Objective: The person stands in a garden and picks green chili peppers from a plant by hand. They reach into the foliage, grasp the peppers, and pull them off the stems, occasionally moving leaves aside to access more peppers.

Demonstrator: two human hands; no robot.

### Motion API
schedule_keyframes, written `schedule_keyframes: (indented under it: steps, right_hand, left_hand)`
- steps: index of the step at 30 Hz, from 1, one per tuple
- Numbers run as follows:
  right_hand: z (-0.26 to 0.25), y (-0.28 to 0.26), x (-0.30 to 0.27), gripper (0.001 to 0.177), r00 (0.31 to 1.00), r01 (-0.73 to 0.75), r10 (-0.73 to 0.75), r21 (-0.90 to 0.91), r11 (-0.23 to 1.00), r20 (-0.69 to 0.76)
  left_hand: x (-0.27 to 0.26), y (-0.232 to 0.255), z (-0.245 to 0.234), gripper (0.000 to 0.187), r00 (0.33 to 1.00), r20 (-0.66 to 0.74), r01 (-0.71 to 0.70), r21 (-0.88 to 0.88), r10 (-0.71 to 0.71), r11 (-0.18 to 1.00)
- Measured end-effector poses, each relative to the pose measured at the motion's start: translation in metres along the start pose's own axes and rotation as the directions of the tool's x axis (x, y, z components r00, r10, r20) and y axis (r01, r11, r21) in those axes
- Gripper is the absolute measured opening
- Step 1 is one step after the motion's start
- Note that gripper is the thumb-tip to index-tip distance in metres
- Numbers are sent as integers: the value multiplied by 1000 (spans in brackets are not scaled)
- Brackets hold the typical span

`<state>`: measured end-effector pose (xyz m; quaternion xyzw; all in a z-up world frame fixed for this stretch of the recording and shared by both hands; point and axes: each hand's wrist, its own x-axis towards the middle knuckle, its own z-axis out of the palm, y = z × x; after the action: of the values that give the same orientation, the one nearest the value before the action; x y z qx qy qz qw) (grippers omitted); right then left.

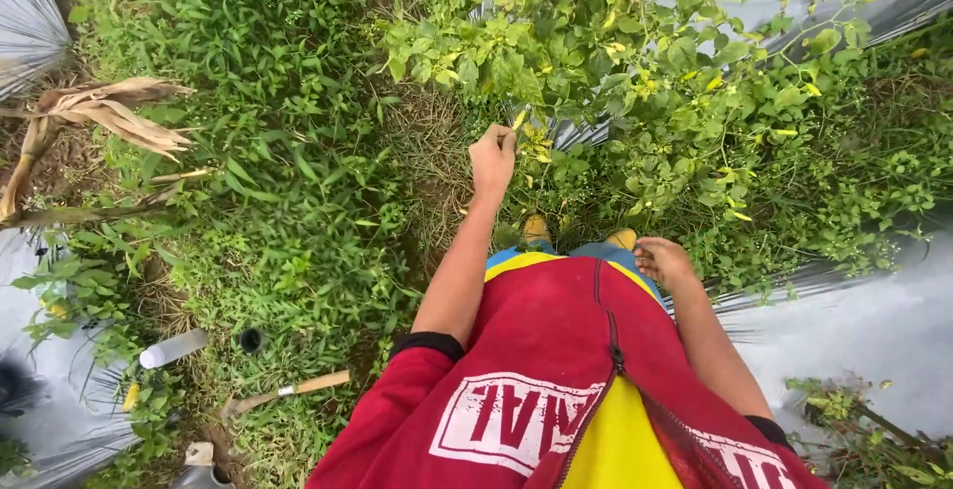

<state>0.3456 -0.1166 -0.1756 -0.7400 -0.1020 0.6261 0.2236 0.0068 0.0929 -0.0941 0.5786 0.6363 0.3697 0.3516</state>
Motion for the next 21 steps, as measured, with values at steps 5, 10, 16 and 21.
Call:
schedule_keyframes:
  steps: [5,10,16,21]
  right_hand:
    - [-4,-15,10,30,998,58,-56,-113,992,18]
    - [-8,-13,15,27,995,101,-97,-163,981,33]
    - [-8,10,14,30,996,78,-68,-193,978,58]
    - [-10,15,15,28,999,8,2,-240,971,43]
  left_hand:
    - [-4,40,-2,15,984,-150,-105,-91,90,990]
    - [-6,35,-3,19,964,-243,-126,-71,105,990]
    - [-7,17,-14,11,958,-282,-79,-107,46,991]
    - [-5,-30,-62,37,855,345,349,169,-387,922]
